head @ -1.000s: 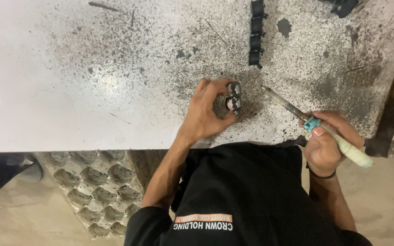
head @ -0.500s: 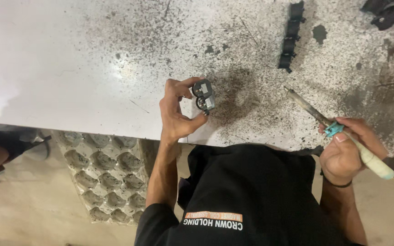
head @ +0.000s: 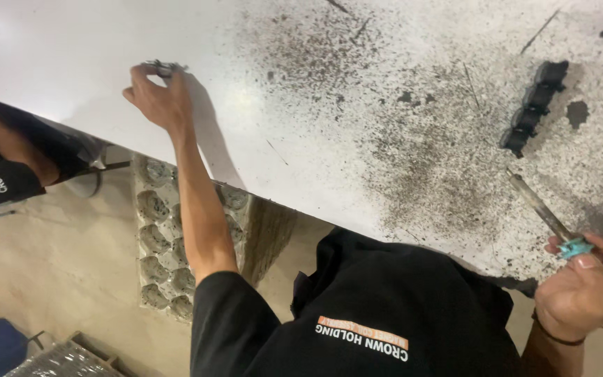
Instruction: The person solders wire leads onto small black plastic electrical components at a workbench using a soldering iron, placing each finished component into rows on the bench and picking up new parts one at a time to continue the work.
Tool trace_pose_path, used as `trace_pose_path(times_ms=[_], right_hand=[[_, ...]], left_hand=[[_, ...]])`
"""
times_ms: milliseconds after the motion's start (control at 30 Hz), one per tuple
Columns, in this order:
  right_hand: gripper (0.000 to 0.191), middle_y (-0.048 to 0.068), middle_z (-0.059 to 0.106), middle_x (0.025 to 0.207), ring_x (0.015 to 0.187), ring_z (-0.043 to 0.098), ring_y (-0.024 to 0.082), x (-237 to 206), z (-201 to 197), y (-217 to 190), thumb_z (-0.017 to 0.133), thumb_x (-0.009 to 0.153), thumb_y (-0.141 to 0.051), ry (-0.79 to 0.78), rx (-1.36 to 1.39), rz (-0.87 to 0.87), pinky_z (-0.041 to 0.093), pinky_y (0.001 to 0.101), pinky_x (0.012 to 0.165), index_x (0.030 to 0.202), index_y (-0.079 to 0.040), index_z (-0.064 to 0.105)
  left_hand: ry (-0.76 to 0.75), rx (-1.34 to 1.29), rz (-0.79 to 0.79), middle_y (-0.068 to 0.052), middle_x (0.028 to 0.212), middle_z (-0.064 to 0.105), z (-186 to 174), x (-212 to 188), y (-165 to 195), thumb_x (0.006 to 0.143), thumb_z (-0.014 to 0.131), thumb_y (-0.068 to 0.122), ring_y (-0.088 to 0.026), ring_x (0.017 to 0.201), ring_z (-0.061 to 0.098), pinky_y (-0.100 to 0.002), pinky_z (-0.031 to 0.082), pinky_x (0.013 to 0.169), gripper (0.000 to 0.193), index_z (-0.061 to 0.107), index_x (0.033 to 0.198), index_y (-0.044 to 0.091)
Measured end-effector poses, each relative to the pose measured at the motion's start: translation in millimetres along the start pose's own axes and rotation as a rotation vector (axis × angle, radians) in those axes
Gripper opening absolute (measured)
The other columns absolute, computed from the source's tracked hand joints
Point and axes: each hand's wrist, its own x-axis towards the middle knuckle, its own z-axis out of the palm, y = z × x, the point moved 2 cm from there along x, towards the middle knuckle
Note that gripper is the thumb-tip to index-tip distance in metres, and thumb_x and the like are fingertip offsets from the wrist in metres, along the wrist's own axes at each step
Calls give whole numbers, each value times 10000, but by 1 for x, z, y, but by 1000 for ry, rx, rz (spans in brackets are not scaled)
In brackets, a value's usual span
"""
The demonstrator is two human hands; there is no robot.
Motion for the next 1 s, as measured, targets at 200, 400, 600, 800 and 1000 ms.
trace_pose_path(times_ms=[200,400,600,800,1000], right_hand=[[367,238,589,1220,941,665,333,-3,-18,24,424,1023,3,24,17,22,575,392,890,1350,149,510],[317,263,570,1220,949,640,344,-1,-16,36,431,1056,34,-20,2,-38,564,426,902,1342,154,499],[313,248,592,1139,936,669,343,15,-14,39,446,1038,11,-60,83,-47,569,412,880,1310,137,537],[333,238,577,1172,902,644,319,8,-7,19,448,1015,20,-5,28,-101,578,407,899,1307,156,534],[254,253,620,1133,902,667,314,-11,-2,-21,596,1048,-52,81,-165,-295,627,412,863,1190,158,579]], left_hand=[[153,-140,-151,-194,1128,398,0,40,-24,755,918,396,-364,1022,381,-479,487,800,762,415,1138,-30],[-17,-14,-113,-166,1117,439,6,29,-23,995,670,528,-327,1047,412,-526,396,890,602,462,1152,-15],[-90,-309,-103,-128,1041,558,13,-15,-15,1122,327,406,-268,991,476,-492,423,909,444,571,1108,36],[-361,-722,-395,-19,737,662,13,-100,45,1073,460,155,-143,575,704,-286,603,419,251,648,924,81],[-382,-861,559,-89,832,705,-33,-156,225,911,635,-112,-189,726,698,-338,554,637,177,670,1022,22]])
